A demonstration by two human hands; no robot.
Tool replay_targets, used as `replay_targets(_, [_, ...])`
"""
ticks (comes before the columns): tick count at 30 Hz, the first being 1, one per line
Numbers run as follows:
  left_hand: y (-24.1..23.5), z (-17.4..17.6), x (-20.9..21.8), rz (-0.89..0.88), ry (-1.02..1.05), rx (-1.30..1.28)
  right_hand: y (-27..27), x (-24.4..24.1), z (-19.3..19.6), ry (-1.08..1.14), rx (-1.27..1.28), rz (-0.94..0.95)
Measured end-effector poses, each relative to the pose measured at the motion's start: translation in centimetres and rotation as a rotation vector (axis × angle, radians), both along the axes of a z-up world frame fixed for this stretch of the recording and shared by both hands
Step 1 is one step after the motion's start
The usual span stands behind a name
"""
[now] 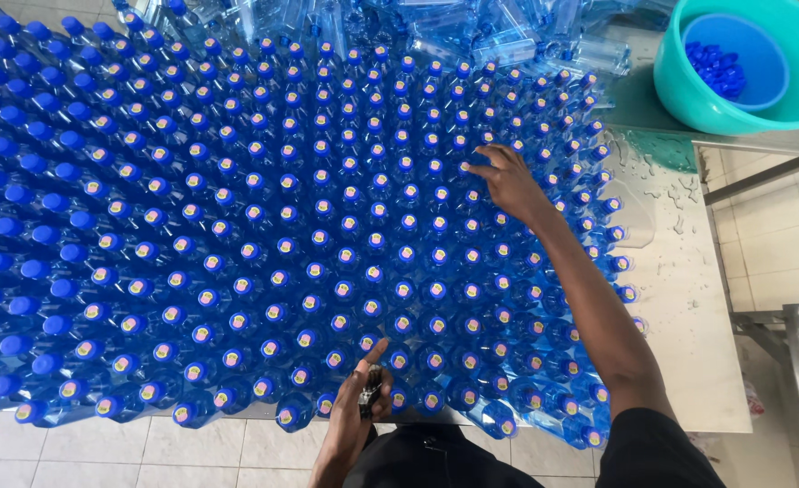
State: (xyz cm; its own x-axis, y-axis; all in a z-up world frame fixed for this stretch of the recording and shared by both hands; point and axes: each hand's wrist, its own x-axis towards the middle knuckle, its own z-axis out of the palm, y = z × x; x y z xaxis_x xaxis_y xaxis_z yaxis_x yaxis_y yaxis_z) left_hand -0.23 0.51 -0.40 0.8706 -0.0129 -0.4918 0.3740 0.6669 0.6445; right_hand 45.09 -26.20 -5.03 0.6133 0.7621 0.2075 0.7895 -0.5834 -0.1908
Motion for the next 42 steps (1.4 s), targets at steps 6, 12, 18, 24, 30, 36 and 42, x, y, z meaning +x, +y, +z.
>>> replay_targets(6, [-0.3, 0.2, -0.1, -0.028, -0.027, 0.016, 0.5, -0.4, 0.4, 0.076, 0.097, -0.021])
replay_targets(12, [0.3, -1.0, -1.3, 0.024, -0.025, -0.048, 0.6, 0.3, -1.1, 0.073, 0.119, -0.041])
replay_targets(18, [0.7, 0.9, -1.2, 0.026, 0.006, 0.000, 2.0, -2.2, 2.4, 0.183, 0.269, -0.136])
replay_targets(24, [1.0, 2.3, -0.5, 0.001, -0.074, -0.070, 10.2, -22.0, 16.6, 0.857, 0.183, -0.076])
replay_targets(30, [-0.1, 2.7, -0.1, -0.110, -0.161, -0.098, 11.9, -31.1, 12.2, 1.025, 0.174, 0.163])
replay_targets(36, [-0.1, 4.9, -0.2, -0.190, -0.189, -0.085, 10.4, -33.2, 11.9, 0.996, 0.364, 0.011])
replay_targets(42, [-0.1, 5.2, -0.3, -0.232, -0.177, -0.023, 9.7, -34.0, 11.3, 0.978, 0.500, 0.008])
